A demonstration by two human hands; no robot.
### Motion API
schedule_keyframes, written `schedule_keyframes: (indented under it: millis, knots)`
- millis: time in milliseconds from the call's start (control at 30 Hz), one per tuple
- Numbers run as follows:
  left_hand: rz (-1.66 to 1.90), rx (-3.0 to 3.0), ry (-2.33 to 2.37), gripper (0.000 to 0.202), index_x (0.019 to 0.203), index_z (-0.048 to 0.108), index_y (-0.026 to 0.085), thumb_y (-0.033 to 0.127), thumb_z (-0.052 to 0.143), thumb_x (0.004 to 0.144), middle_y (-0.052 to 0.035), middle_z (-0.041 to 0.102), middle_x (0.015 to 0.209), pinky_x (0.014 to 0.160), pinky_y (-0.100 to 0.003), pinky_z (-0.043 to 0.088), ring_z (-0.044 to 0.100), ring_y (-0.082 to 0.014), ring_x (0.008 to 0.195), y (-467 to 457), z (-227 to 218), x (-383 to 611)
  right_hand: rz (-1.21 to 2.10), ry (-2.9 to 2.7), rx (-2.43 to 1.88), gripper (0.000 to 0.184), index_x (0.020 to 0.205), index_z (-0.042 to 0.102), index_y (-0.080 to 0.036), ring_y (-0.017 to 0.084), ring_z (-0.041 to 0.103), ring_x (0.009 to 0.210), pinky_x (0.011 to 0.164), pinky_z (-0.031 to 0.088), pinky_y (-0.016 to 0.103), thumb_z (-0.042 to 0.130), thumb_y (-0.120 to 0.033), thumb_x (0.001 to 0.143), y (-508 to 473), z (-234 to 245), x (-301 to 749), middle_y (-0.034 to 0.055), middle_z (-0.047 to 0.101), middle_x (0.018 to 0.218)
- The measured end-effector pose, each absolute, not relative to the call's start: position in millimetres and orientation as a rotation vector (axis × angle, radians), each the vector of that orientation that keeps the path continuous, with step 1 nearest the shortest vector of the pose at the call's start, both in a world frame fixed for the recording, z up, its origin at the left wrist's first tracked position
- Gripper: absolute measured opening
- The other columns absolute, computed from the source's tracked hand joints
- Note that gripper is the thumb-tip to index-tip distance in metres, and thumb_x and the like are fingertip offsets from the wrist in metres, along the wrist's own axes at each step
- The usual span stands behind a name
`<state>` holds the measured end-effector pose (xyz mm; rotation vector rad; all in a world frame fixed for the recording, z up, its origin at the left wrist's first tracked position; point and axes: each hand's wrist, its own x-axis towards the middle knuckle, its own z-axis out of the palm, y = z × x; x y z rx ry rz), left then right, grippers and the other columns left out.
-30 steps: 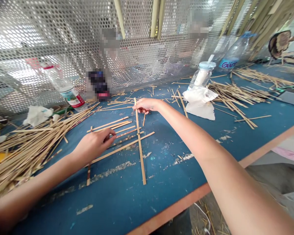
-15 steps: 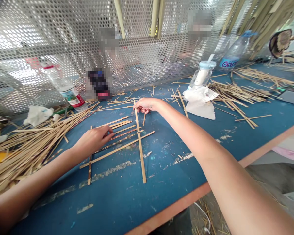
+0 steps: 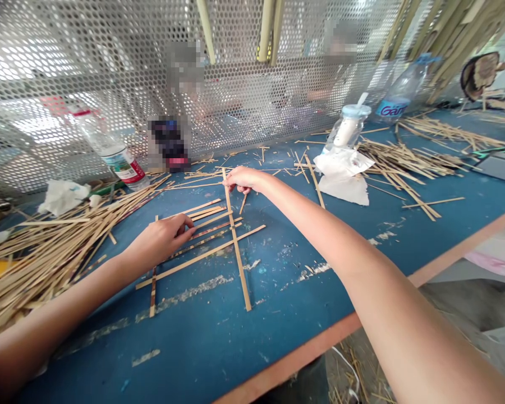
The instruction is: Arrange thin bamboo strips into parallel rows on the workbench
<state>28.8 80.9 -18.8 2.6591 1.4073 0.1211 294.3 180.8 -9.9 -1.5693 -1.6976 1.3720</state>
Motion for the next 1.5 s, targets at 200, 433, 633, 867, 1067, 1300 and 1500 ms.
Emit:
schedule_keyframes:
  millis: [200, 433, 633, 867, 1067, 1300, 1500]
  knots:
    - [0.054, 2.653, 1.436, 0.029, 0.103, 0.06, 0.022, 0.043, 0.04, 0.098, -0.0047, 0.071, 0.094, 0.064, -0.027, 0.041, 0.065, -0.0213, 0.079, 78, -15, 32, 1.351, -1.683, -1.592, 0.015, 0.079, 0.055, -0.014, 0.001, 0.031, 0.034, 0.032, 0.021, 0.016, 0.058, -0.013, 0.093, 178, -12, 282, -0.0009, 0.06, 0.064]
    - [0.038, 2.768, 1.621, 0.037, 0.12, 0.058, 0.024, 0.041, 0.032, 0.1, -0.0076, 0.07, 0.117, 0.069, -0.032, 0.046, 0.068, -0.0283, 0.095, 97, -16, 19, 1.332, -1.704, -1.607, 0.016, 0.079, 0.053, -0.014, 0.001, 0.03, 0.033, 0.033, 0.021, 0.016, 0.053, -0.011, 0.095, 174, -14, 278, -0.0041, 0.056, 0.061]
    - [0.103, 2.705, 1.593, 0.033, 0.109, 0.062, 0.024, 0.041, 0.036, 0.098, -0.0077, 0.072, 0.108, 0.07, -0.033, 0.046, 0.068, -0.0284, 0.094, 109, -23, 13, 1.32, -1.703, -1.612, 0.014, 0.08, 0.055, -0.015, 0.001, 0.031, 0.034, 0.035, 0.022, 0.017, 0.055, -0.013, 0.094, 175, -16, 277, -0.0035, 0.059, 0.063]
    - [0.215, 2.673, 1.565, 0.03, 0.107, 0.06, 0.023, 0.041, 0.037, 0.097, -0.0056, 0.073, 0.101, 0.07, -0.031, 0.045, 0.068, -0.0254, 0.089, 110, -28, 13, 1.252, -1.697, -1.65, 0.01, 0.081, 0.059, -0.014, 0.002, 0.033, 0.035, 0.035, 0.025, 0.018, 0.058, -0.015, 0.092, 179, -21, 274, -0.001, 0.065, 0.067]
    - [0.253, 2.65, 1.55, 0.029, 0.106, 0.06, 0.022, 0.04, 0.039, 0.097, -0.006, 0.072, 0.098, 0.068, -0.031, 0.044, 0.068, -0.0259, 0.086, 111, -27, 12, 1.099, -1.74, -1.687, 0.011, 0.085, 0.064, -0.013, 0.003, 0.035, 0.036, 0.037, 0.025, 0.019, 0.055, -0.015, 0.091, 178, -23, 267, 0.0014, 0.069, 0.073]
    - [0.21, 2.674, 1.538, 0.031, 0.107, 0.06, 0.022, 0.04, 0.037, 0.098, -0.007, 0.072, 0.104, 0.072, -0.032, 0.047, 0.068, -0.0264, 0.091, 110, -29, 16, 0.791, -1.888, -1.725, 0.018, 0.087, 0.072, -0.013, 0.007, 0.05, 0.048, 0.052, 0.038, 0.021, 0.055, -0.02, 0.089, 182, -32, 253, 0.0035, 0.072, 0.077]
    - [0.232, 2.636, 1.628, 0.046, 0.124, 0.059, 0.017, 0.046, 0.037, 0.095, -0.0118, 0.069, 0.112, 0.087, -0.039, 0.05, 0.067, -0.0292, 0.099, 94, 3, 8, 0.571, -2.108, -1.701, 0.027, 0.107, 0.071, -0.015, 0.022, 0.066, 0.091, 0.079, 0.047, 0.029, 0.062, -0.032, 0.089, 174, -11, 265, 0.011, 0.073, 0.105]
